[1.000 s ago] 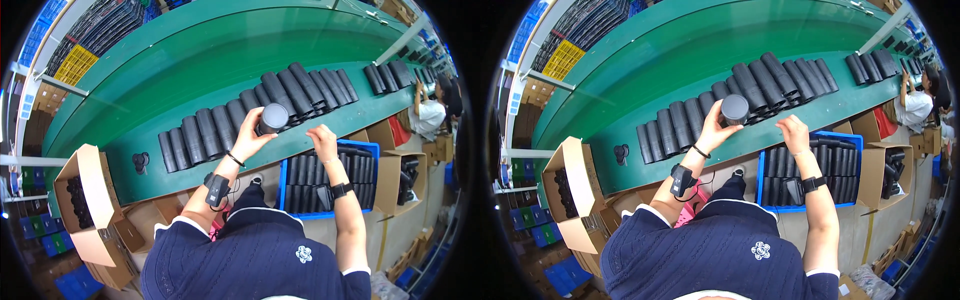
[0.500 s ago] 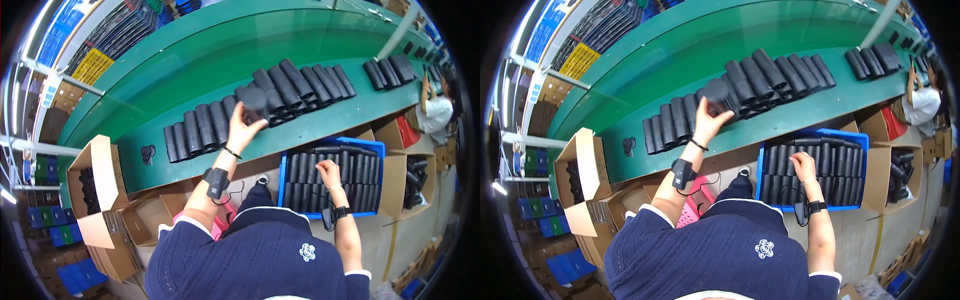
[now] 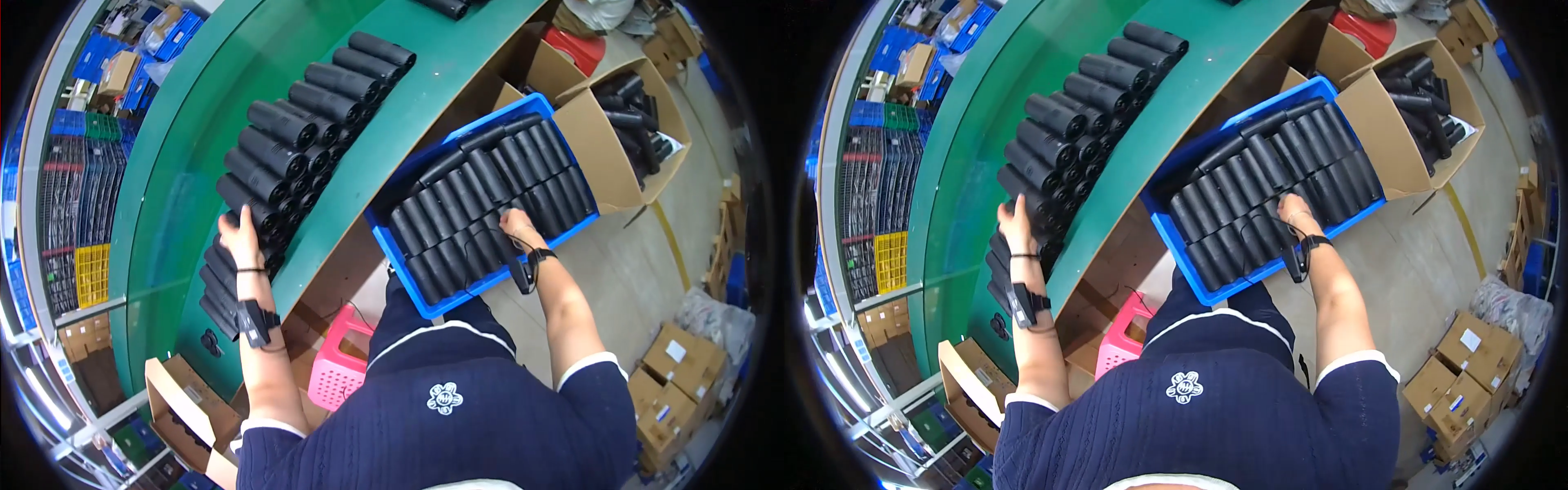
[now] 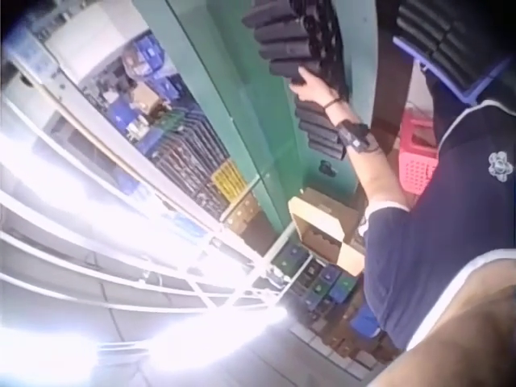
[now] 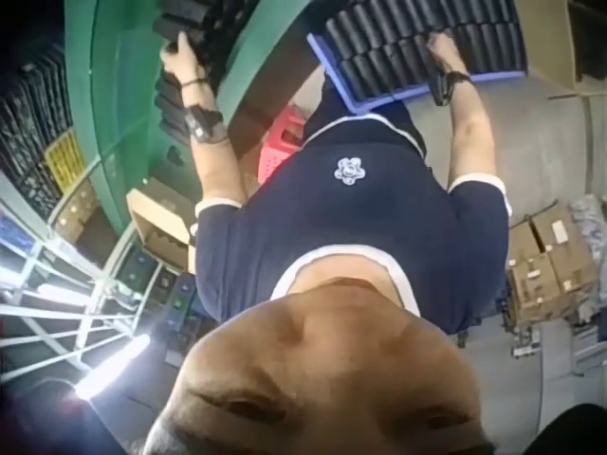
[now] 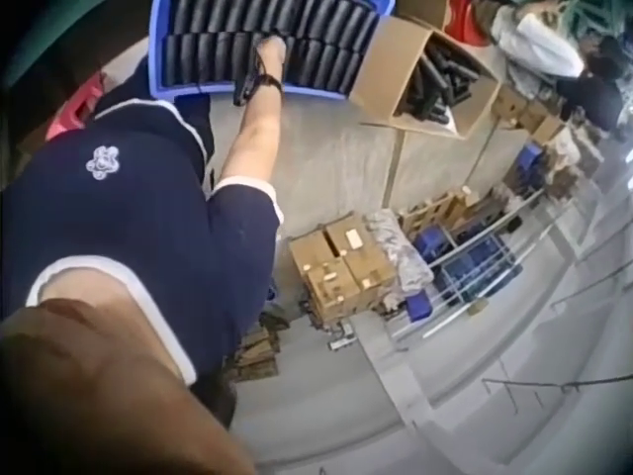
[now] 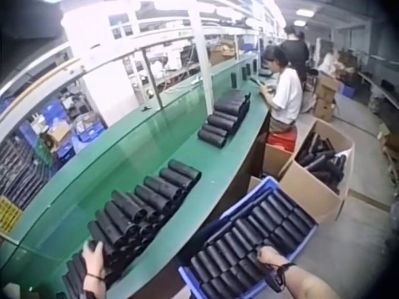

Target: The person picks up a black cylinder from a blue bin, presses a black cap onto its end, and places the assembled unit onto a green conveyor belt. This process is repeated for several cylinders, occasionally involving picking up a cap from a cardboard box.

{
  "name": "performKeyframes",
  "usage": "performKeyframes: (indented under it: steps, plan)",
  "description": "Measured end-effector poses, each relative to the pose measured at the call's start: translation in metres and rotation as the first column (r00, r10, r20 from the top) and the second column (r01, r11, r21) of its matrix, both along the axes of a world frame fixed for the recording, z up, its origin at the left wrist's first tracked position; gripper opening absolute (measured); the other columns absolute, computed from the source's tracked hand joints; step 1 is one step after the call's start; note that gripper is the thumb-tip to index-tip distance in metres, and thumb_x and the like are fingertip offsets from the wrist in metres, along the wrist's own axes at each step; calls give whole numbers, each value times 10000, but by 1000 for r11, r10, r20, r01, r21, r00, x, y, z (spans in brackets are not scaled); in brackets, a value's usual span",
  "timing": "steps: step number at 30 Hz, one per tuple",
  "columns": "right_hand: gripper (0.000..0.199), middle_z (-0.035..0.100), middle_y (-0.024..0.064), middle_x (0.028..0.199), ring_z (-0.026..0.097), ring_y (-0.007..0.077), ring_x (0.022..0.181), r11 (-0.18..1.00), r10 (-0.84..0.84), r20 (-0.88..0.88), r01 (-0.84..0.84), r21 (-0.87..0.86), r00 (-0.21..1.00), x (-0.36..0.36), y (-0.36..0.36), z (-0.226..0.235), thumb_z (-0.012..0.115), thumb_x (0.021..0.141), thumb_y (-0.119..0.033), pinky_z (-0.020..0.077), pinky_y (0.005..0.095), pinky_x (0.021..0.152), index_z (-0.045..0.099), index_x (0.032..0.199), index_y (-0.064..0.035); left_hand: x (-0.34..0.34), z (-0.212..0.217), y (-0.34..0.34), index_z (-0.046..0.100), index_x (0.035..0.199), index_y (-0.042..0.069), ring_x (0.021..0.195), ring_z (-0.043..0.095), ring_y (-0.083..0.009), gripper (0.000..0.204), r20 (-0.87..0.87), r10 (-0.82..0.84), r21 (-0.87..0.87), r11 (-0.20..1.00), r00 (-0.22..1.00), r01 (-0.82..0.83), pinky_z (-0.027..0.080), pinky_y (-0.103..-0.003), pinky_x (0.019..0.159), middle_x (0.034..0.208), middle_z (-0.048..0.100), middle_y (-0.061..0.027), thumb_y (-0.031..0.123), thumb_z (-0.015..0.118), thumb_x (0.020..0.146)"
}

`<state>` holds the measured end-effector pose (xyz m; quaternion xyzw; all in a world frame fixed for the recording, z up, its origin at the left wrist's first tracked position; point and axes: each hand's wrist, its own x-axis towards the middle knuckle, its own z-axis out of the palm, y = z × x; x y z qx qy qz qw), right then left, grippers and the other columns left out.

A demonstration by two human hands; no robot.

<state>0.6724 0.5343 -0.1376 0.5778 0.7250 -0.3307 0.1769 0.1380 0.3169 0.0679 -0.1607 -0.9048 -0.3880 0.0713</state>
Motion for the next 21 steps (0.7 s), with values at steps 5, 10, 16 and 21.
performKeyframes:
  steps: [5,10,16,21]
  plan:
    - [526,532,175,1273,525,336,1174,979,-171,32,166,115,985,-22,48,-28,677,803,-174,444,410,991,503,1297,-119,94,25,3,458,1266,25,888,519,-150,463,-128,-214,185,954,968,235,451,-273,832,1066,512,-69,56,647,844]
    - [691,505,154,1290,499,308,1211,948,-293,6,290,130,956,-37,58,-68,739,778,-185,439,432,996,389,1366,-95,183,-27,34,520,1173,36,863,539,-101,348,357,-573,271,820,738,505,464,-234,797,1038,537,-41,27,622,841]
    - [835,428,138,1411,448,235,1269,956,-282,-717,124,-266,638,-41,-2,-58,770,717,-83,363,342,1055,330,1424,-18,263,-105,73,497,1255,62,1001,553,-155,476,819,-480,342,847,313,406,491,-304,802,1140,545,-60,156,703,836]
    - [802,378,132,1450,338,243,1357,976,-90,-877,-134,-172,472,-67,-62,66,711,711,-49,259,365,1116,343,1423,-15,293,-89,92,414,1288,46,1153,480,-166,726,689,-718,637,666,103,388,414,-322,970,1191,527,-71,104,827,695]
